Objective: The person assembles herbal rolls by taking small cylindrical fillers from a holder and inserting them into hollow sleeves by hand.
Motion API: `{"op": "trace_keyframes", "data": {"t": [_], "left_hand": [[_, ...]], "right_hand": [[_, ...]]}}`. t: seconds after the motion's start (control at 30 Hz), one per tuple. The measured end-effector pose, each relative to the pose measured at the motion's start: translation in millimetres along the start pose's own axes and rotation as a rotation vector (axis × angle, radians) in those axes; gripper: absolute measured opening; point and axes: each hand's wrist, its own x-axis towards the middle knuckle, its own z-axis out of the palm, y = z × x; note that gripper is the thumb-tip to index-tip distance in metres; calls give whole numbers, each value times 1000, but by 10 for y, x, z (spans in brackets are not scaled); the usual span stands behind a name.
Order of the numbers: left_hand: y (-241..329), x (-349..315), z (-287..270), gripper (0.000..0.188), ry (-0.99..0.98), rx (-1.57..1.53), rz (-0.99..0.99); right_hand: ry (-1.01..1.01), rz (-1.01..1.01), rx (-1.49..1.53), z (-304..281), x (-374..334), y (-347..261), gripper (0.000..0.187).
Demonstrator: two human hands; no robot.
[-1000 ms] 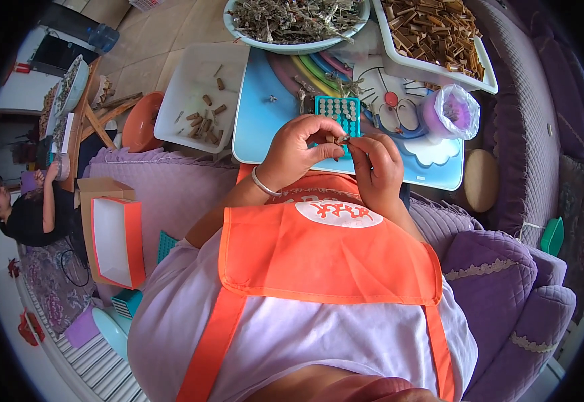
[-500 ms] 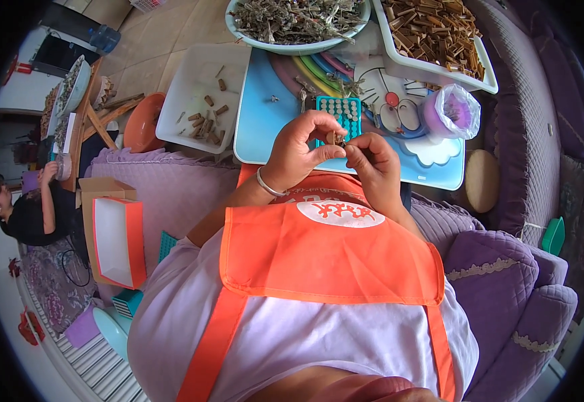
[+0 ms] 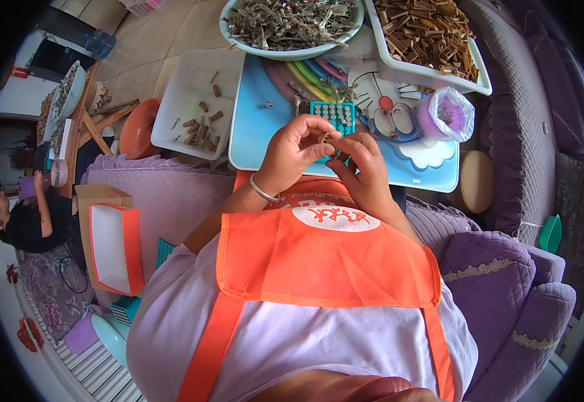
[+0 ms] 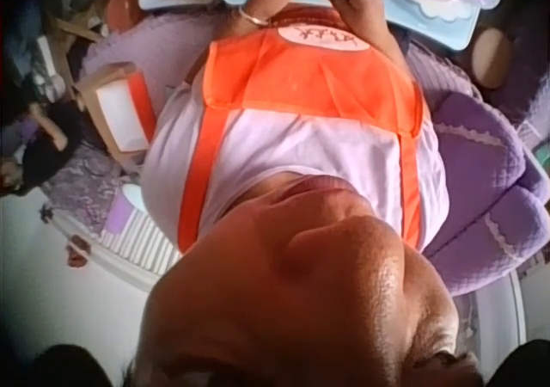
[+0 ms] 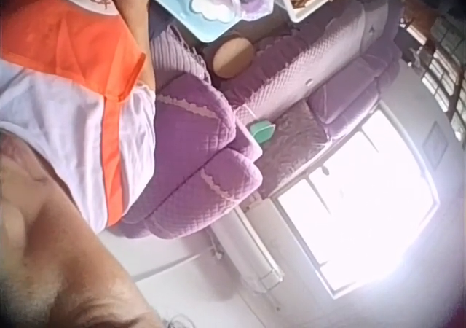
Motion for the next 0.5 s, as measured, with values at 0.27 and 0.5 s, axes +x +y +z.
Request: {"op": "trace_keyframes", "data": {"t": [0.27, 0.5], "left_hand": [[-108, -10, 110, 29, 118, -337, -163], [-143, -10, 31, 29, 181, -378, -226]], "right_hand": [[112, 77, 1, 105, 1, 59, 34], [67, 56, -10, 66, -60, 136, 24]]}}
